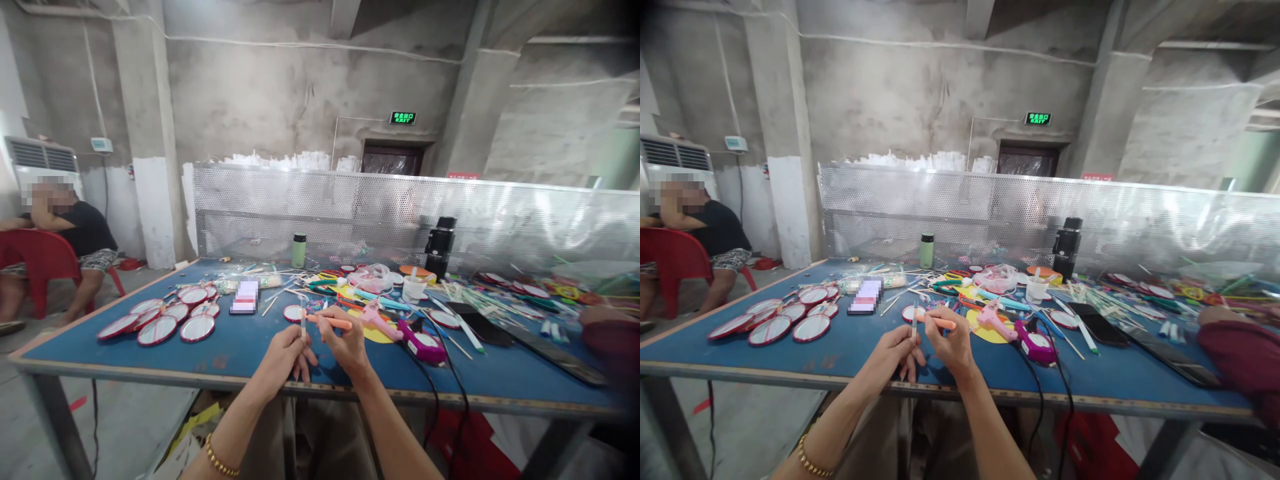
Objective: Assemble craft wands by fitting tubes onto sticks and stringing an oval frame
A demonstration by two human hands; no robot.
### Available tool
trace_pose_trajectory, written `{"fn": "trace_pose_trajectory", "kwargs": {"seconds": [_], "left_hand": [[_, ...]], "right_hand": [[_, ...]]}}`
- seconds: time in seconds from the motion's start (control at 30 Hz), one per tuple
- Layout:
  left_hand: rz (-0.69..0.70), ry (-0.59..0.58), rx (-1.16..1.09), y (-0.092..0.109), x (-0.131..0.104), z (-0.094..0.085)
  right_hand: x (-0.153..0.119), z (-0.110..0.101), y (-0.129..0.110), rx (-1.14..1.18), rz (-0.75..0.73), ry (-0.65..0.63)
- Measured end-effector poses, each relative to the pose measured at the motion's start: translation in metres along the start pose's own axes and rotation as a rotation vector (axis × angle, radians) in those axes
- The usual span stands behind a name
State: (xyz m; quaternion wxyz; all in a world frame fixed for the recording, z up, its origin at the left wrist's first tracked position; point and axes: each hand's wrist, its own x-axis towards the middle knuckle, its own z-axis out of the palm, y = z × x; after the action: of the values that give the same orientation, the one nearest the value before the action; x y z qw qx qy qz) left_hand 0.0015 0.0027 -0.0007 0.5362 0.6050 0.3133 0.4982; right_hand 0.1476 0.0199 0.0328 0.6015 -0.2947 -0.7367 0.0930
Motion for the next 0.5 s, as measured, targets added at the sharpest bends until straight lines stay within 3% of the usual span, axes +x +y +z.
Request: {"fn": "trace_pose_trajectory", "kwargs": {"seconds": [0.5], "left_hand": [[-0.01, 0.004, 0.0, 0.005, -0.0012, 0.0015]], "right_hand": [[-0.0008, 0.0008, -0.0005, -0.013, -0.002, -0.018]]}}
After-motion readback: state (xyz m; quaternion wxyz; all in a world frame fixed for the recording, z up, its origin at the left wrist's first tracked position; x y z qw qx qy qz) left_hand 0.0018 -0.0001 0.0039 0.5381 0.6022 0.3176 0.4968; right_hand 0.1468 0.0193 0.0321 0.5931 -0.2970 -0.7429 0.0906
